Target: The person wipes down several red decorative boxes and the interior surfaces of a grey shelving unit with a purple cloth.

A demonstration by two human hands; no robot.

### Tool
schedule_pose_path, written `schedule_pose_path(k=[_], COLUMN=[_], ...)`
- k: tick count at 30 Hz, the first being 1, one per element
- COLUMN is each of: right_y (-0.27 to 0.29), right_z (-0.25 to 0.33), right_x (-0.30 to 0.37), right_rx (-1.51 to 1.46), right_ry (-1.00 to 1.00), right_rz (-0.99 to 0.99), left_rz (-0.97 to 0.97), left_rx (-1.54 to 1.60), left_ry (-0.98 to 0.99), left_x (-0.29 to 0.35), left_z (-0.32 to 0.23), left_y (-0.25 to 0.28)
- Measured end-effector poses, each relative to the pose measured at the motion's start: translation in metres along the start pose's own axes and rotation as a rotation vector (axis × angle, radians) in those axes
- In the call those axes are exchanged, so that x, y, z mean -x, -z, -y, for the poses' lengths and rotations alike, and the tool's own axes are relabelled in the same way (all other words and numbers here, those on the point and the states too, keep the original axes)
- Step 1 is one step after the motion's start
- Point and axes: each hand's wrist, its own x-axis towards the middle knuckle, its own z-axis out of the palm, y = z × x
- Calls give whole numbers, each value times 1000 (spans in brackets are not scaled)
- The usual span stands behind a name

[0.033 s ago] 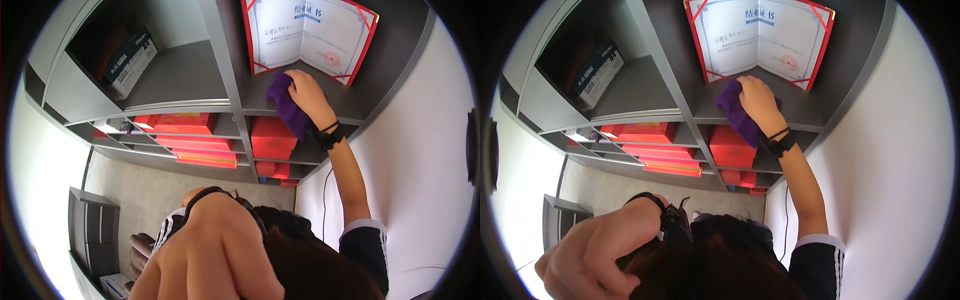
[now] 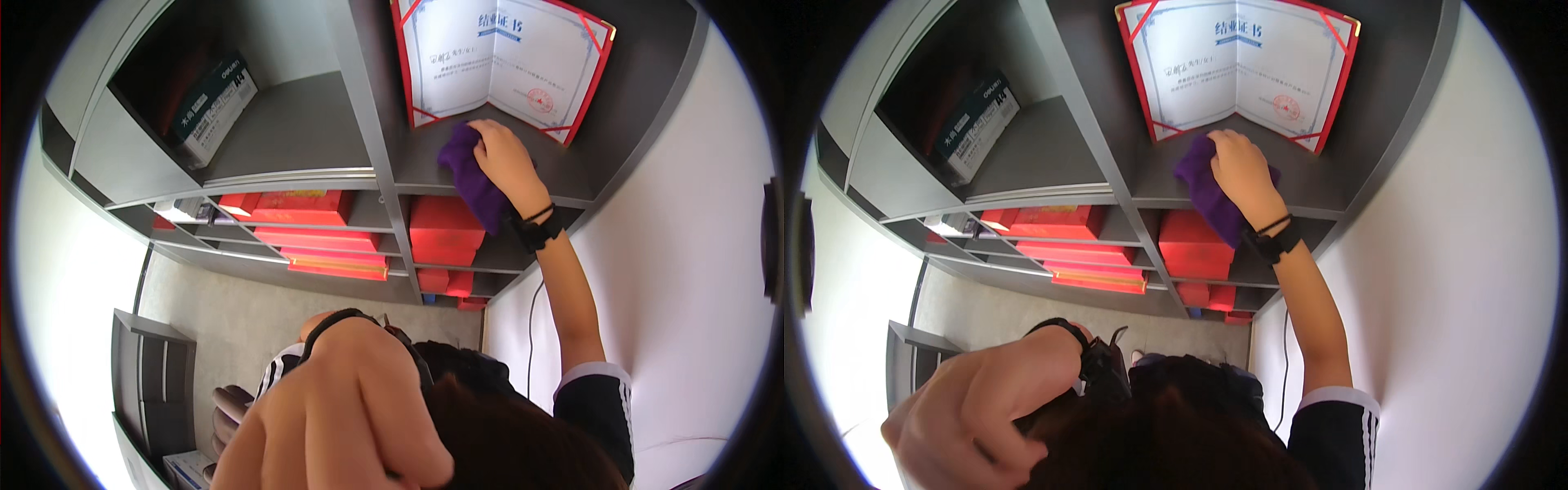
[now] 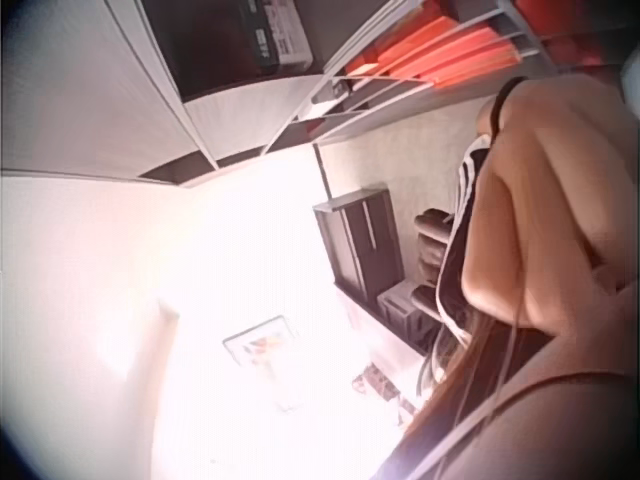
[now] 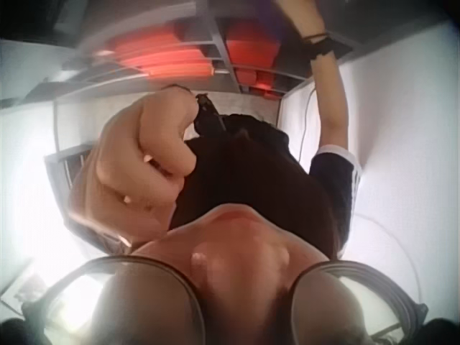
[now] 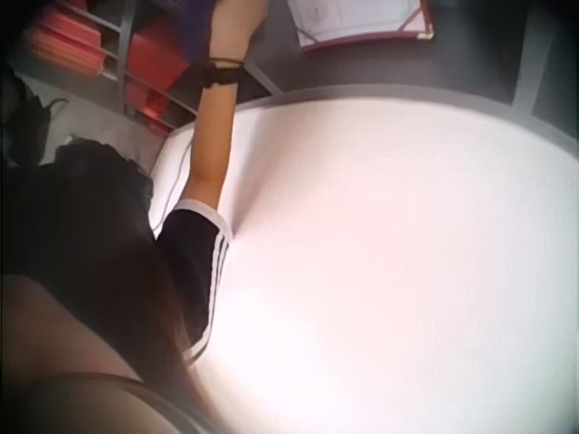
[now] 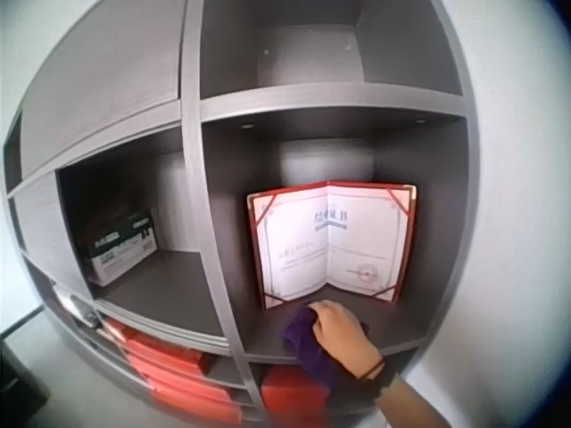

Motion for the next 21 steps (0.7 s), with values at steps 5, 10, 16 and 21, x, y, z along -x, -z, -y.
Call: schedule_pose_path(k=[5, 10, 16, 21], right_y=[11, 13, 38, 57], right_z=[-17, -54, -69, -15], right_x=[0, -11, -14, 36], right_rx=[118, 82, -74, 190], right_ry=[-102, -41, 68, -84], right_rz=[-9, 33, 161, 113], left_rz=[15, 311, 398, 473], left_rx=[-527, -1287, -1678, -1651], left_ry=[191, 615, 542, 607], left_x=[32, 77, 126, 118], left_z=[62, 143, 209, 175], left_y=[33, 71, 100, 80])
